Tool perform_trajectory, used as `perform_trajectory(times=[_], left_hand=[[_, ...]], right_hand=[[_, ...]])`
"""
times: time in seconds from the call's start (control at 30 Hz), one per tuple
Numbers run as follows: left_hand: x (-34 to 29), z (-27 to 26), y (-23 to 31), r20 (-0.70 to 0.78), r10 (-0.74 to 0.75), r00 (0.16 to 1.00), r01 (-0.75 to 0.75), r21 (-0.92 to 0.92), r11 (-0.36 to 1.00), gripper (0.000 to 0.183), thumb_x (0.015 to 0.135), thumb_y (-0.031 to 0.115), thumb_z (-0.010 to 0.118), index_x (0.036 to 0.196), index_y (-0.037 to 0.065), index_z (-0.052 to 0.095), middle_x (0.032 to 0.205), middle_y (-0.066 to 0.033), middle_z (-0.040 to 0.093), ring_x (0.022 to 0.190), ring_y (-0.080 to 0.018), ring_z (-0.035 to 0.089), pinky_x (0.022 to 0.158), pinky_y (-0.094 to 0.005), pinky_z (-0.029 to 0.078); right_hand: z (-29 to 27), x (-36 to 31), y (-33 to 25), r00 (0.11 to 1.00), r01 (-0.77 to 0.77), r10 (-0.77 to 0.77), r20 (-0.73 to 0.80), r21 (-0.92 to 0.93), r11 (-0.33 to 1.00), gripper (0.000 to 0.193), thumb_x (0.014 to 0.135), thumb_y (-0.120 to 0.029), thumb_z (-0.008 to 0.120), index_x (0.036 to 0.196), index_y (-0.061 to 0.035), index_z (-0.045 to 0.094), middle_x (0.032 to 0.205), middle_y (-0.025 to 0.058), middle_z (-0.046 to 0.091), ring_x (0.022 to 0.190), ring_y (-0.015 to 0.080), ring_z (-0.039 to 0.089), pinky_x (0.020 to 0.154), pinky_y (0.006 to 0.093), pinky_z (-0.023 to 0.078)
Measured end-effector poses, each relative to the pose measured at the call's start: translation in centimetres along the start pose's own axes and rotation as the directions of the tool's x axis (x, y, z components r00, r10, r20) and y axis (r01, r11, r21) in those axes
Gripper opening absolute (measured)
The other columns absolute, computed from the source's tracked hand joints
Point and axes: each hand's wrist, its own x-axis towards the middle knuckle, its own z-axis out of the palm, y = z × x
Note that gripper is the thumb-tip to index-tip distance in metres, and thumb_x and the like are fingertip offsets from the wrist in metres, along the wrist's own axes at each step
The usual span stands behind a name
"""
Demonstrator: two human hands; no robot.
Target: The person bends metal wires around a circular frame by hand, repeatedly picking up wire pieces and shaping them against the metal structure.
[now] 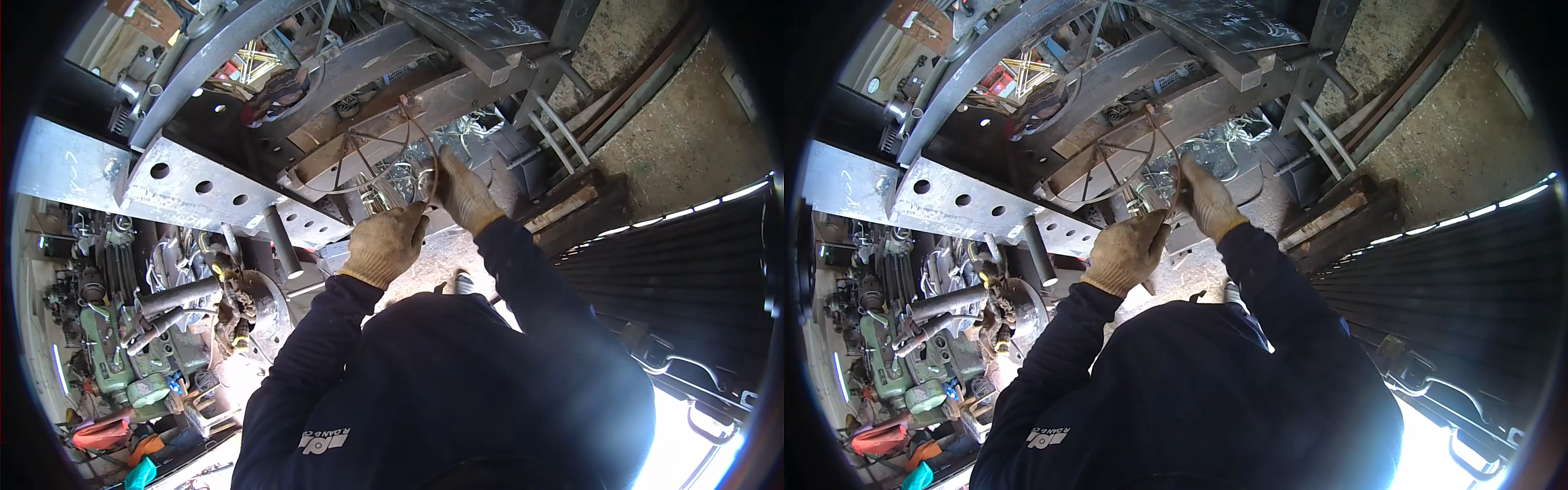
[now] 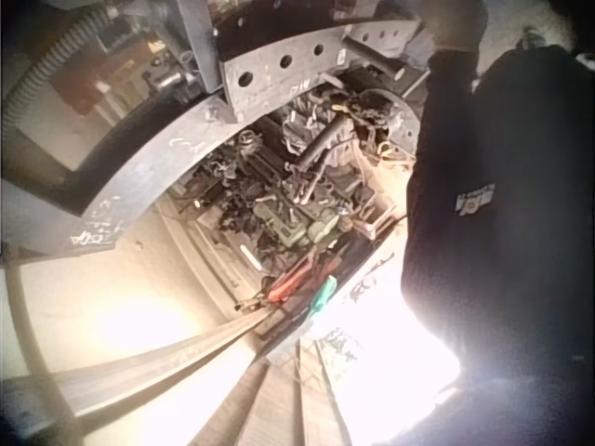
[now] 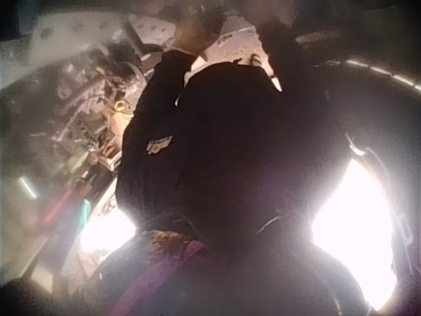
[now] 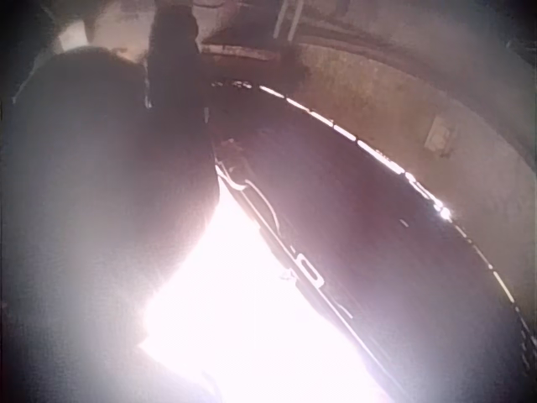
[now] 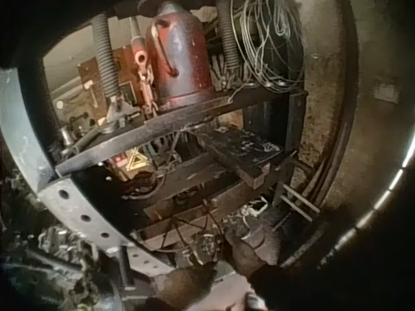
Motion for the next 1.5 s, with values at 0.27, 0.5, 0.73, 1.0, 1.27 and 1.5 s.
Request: perform_trajectory(times=[0.27,0.5,0.73,1.0,1.27,1.5], left_hand=[[0.2,-0.8,0.1,0.073,-0.041,0.997,0.039,0.036,0.999,0.025,0.098,0.030,0.051,0.111,0.010,0.060,0.077,-0.0148,0.068,0.070,-0.0348,0.069,0.059,-0.0484,0.054],[-0.1,-0.5,-0.6,0.077,-0.015,0.997,0.013,0.024,1.000,0.027,0.099,0.030,0.050,0.116,0.011,0.059,0.078,-0.0143,0.069,0.071,-0.0341,0.069,0.059,-0.0477,0.055],[-0.1,-4.0,-5.0,0.103,0.130,0.986,-0.135,0.051,0.990,0.034,0.100,0.033,0.049,0.129,0.018,0.059,0.084,-0.0106,0.070,0.075,-0.0319,0.070,0.062,-0.0448,0.056],[0.1,-2.9,-6.2,0.160,0.102,0.982,-0.123,0.127,0.984,0.031,0.100,0.036,0.048,0.122,0.021,0.065,0.091,-0.0085,0.072,0.077,-0.0295,0.070,0.064,-0.0435,0.056],[0.3,-3.4,-4.5,0.040,0.099,0.994,-0.103,0.105,0.989,0.029,0.095,0.032,0.058,0.119,0.017,0.064,0.081,-0.0089,0.066,0.075,-0.0276,0.068,0.065,-0.0440,0.053],[0.7,-2.1,-4.7,-0.289,0.162,0.944,-0.091,0.243,0.966,0.040,0.082,0.016,0.068,0.121,0.014,0.060,0.094,-0.0048,0.064,0.086,-0.0240,0.063,0.075,-0.0404,0.048]], right_hand=[[1.8,4.7,-0.9,0.927,-0.216,0.115,0.356,0.257,0.942,0.066,0.092,-0.060,0.059,0.117,0.0016,0.060,0.101,0.0188,0.067,0.092,0.0331,0.067,0.087,0.0477,0.056],[2.4,4.8,-0.5,0.925,-0.278,0.170,0.340,0.302,0.912,0.072,0.094,-0.062,0.053,0.119,0.0044,0.060,0.101,0.0208,0.067,0.095,0.0350,0.068,0.086,0.0477,0.057],[5.5,5.6,2.6,0.994,-0.065,0.018,0.109,0.442,0.895,0.070,0.097,-0.066,0.044,0.108,-0.0003,0.064,0.081,0.0094,0.063,0.068,0.0219,0.061,0.064,0.0338,0.055],[5.2,6.8,2.5,0.998,-0.054,0.034,0.047,0.536,0.842,0.067,0.098,-0.065,0.041,0.095,-0.0019,0.063,0.079,0.0092,0.065,0.061,0.0198,0.062,0.057,0.0325,0.056],[5.5,6.8,2.1,0.992,-0.119,0.076,0.102,0.532,0.838,0.079,0.094,-0.073,0.040,0.096,0.0024,0.064,0.073,0.0075,0.063,0.058,0.0202,0.060,0.056,0.0338,0.056],[9.6,6.9,2.4,0.915,0.138,0.005,-0.402,0.325,0.935,0.081,0.093,-0.077,0.033,0.083,-0.0035,0.065,0.055,0.0030,0.048,0.043,0.0195,0.044,0.045,0.0337,0.043]])
